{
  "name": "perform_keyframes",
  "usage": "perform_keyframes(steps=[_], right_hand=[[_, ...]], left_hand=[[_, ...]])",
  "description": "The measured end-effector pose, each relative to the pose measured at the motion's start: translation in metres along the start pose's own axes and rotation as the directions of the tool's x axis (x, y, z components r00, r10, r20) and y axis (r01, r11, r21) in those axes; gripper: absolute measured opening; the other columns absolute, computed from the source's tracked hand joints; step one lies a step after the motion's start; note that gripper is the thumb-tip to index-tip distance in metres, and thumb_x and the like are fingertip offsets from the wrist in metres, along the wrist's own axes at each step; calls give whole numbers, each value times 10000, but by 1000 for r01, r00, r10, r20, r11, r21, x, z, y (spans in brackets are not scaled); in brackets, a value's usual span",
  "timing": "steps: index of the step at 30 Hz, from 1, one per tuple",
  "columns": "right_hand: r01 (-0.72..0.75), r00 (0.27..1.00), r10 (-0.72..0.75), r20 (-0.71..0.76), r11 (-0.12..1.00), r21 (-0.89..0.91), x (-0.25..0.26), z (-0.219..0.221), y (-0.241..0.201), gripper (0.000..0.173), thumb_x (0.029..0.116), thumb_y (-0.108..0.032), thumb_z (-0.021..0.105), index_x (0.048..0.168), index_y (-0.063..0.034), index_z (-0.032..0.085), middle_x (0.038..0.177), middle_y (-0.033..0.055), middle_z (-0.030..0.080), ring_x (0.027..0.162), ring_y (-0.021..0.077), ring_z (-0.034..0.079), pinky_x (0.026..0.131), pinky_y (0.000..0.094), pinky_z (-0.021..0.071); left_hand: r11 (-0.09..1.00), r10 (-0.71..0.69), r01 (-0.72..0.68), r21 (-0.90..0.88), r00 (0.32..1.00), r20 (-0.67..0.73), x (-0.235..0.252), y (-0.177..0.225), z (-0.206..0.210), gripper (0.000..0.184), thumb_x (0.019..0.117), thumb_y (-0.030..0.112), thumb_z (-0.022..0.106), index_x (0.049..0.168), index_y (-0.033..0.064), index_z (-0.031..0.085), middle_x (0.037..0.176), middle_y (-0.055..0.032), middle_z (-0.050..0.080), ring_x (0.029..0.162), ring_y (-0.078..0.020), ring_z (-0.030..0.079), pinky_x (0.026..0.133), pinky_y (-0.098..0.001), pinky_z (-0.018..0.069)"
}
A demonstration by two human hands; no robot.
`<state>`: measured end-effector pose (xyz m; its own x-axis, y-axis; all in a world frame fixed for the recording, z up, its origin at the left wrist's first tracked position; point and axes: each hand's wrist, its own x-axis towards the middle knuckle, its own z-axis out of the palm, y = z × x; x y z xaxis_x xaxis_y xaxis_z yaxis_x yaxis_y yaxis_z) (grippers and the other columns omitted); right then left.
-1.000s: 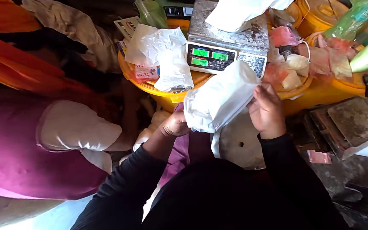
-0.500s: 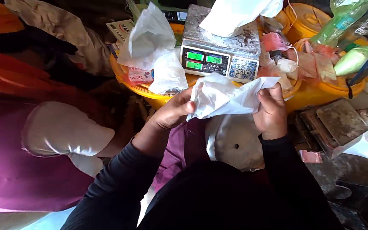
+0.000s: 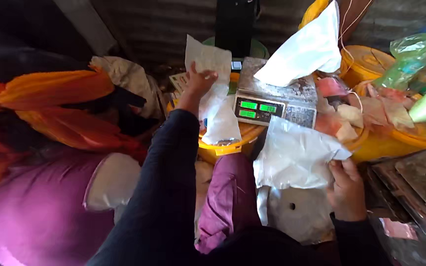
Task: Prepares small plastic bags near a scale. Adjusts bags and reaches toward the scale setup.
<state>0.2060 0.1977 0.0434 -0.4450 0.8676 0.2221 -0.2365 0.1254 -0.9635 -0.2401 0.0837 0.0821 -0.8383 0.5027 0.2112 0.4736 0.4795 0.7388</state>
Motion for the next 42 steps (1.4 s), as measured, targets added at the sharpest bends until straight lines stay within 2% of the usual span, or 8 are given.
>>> perform_keyframes(steps=[14, 20, 23, 25, 27, 31, 37, 42], right_hand=[[-170, 981, 182, -65, 972, 162, 8, -4, 39, 275, 1026, -6, 375, 1176, -97, 587, 960, -40, 726, 883, 65, 714, 804, 267, 615], [-155, 985, 169, -45, 961, 230, 5, -6, 41, 293, 1031, 16, 358, 1146, -111, 596, 972, -42, 734, 896, 67, 724, 805, 259, 624], [-81, 996, 86, -14, 975, 205, 11, -14, 35, 293, 1013, 8, 387, 1181, -117, 593, 1035, -62, 722, 983, 60, 699, 898, 278, 596], [-30, 1000, 28, 10, 979, 200, 18, -19, 26, 279, 1005, -4, 412, 1185, -105, 599, 1036, -52, 721, 994, 78, 693, 921, 320, 590], [13, 998, -27, 55, 972, 234, 30, -22, 14, 267, 1007, -27, 423, 1148, -118, 631, 1013, -32, 730, 973, 101, 701, 904, 359, 597], [-2, 973, -85, 213, 926, 378, 55, -30, -4, 326, 1014, -97, 409, 1221, -229, 625, 1096, -29, 712, 1042, 129, 681, 917, 401, 584], [-89, 952, -99, 290, 817, 570, 61, -33, -15, 292, 992, -161, 417, 1170, -228, 639, 1084, -9, 724, 1037, 143, 692, 885, 397, 590], [8, 959, -177, 222, 797, 603, 64, -54, -24, 241, 960, -192, 486, 1110, -215, 673, 1047, -5, 737, 990, 130, 706, 850, 374, 600]], left_hand=[[925, -190, 43, 378, 914, 360, -17, -3, 68, 435, 1096, 391, 407, 1316, 137, 684, 1475, -267, 502, 1434, -537, 332, 1010, -835, 258], [973, -113, 77, 218, 981, 161, -31, -7, 62, 444, 1107, 290, 382, 1348, -4, 612, 1482, -236, 519, 1431, -463, 402, 1081, -795, 243], [974, 200, -183, 135, 972, -120, -69, 18, 36, 377, 1055, 261, 534, 1143, -59, 713, 1276, -266, 662, 1343, -448, 521, 1164, -676, 261], [910, 413, -409, 68, 883, -224, -103, 37, 29, 354, 992, 239, 639, 897, -98, 691, 967, -258, 690, 996, -383, 669, 937, -536, 510], [832, 498, -532, -156, 842, -208, -134, 55, 37, 309, 919, 168, 685, 723, -40, 564, 787, -144, 566, 796, -210, 562, 732, -336, 465], [826, 447, -285, -485, 857, 257, -176, 77, 71, 249, 892, 160, 749, 1084, 34, 654, 1158, -114, 623, 1094, -186, 597, 938, -391, 517], [772, 396, 76, -631, 719, 571, -172, 112, 116, 851, 869, 748, 564, 1446, 123, 551, 1394, -28, 608, 1223, -93, 593, 1022, -340, 515], [671, 474, 219, -708, 608, 637, -178, 156, 116, 151, 909, -28, 661, 1031, 56, 695, 871, 27, 731, 781, -32, 684, 749, -223, 588]])
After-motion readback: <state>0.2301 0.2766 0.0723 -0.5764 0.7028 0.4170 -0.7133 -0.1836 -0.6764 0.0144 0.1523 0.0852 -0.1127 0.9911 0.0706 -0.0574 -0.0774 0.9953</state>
